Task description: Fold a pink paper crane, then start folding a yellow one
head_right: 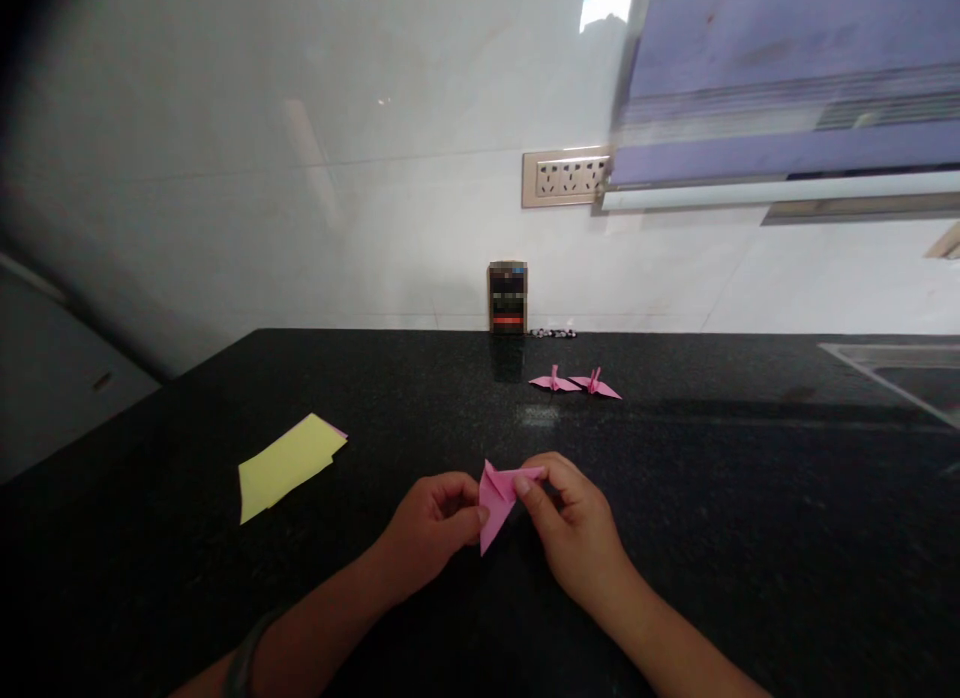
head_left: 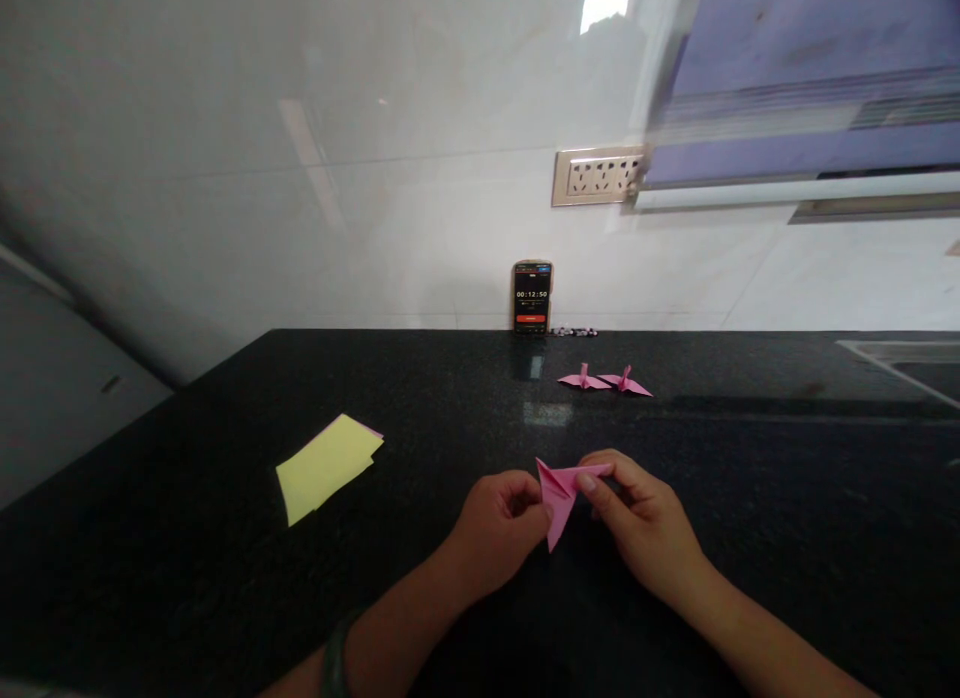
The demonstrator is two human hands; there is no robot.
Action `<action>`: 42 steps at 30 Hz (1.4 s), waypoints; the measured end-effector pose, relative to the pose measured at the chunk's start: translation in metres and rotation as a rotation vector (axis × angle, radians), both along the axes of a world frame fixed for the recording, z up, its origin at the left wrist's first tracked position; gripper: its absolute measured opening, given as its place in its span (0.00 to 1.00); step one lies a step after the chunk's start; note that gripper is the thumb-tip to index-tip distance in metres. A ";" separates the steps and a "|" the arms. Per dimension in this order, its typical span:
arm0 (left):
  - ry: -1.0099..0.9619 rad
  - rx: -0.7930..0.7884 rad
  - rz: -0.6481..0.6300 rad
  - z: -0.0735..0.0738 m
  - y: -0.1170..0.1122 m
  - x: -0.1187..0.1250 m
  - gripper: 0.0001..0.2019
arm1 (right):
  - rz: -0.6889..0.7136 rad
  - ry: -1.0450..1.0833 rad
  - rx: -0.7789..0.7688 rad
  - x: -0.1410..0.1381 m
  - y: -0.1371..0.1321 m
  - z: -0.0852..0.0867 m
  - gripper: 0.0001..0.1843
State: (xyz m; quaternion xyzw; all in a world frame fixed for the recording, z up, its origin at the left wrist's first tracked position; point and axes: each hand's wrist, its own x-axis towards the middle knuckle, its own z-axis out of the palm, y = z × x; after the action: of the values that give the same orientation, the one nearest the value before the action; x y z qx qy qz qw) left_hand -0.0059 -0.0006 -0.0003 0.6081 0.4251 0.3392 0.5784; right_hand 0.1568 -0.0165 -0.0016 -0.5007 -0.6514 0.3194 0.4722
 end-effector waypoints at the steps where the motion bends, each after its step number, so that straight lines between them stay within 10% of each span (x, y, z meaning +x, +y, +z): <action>1: -0.039 0.003 0.027 0.000 0.000 0.000 0.03 | 0.006 0.003 -0.014 0.000 0.000 0.000 0.07; 6: -0.194 -0.064 0.018 0.000 0.000 0.002 0.15 | 0.067 0.030 -0.044 -0.003 -0.003 0.000 0.06; 17: 0.022 0.121 -0.063 0.002 -0.006 0.001 0.07 | 0.193 0.201 -0.386 -0.003 -0.001 0.002 0.15; 31: -0.117 0.058 0.015 -0.001 -0.003 0.004 0.12 | 0.187 0.167 -0.165 -0.005 -0.004 0.001 0.08; 42: 0.061 0.163 0.024 -0.004 -0.007 0.004 0.11 | 0.080 0.493 -0.469 -0.009 -0.001 -0.011 0.15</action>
State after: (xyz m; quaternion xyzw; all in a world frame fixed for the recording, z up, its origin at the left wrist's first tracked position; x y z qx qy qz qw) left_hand -0.0022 -0.0079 -0.0040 0.6581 0.4207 0.3609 0.5095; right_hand 0.1480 -0.0179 -0.0125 -0.4772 -0.4457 0.5902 0.4747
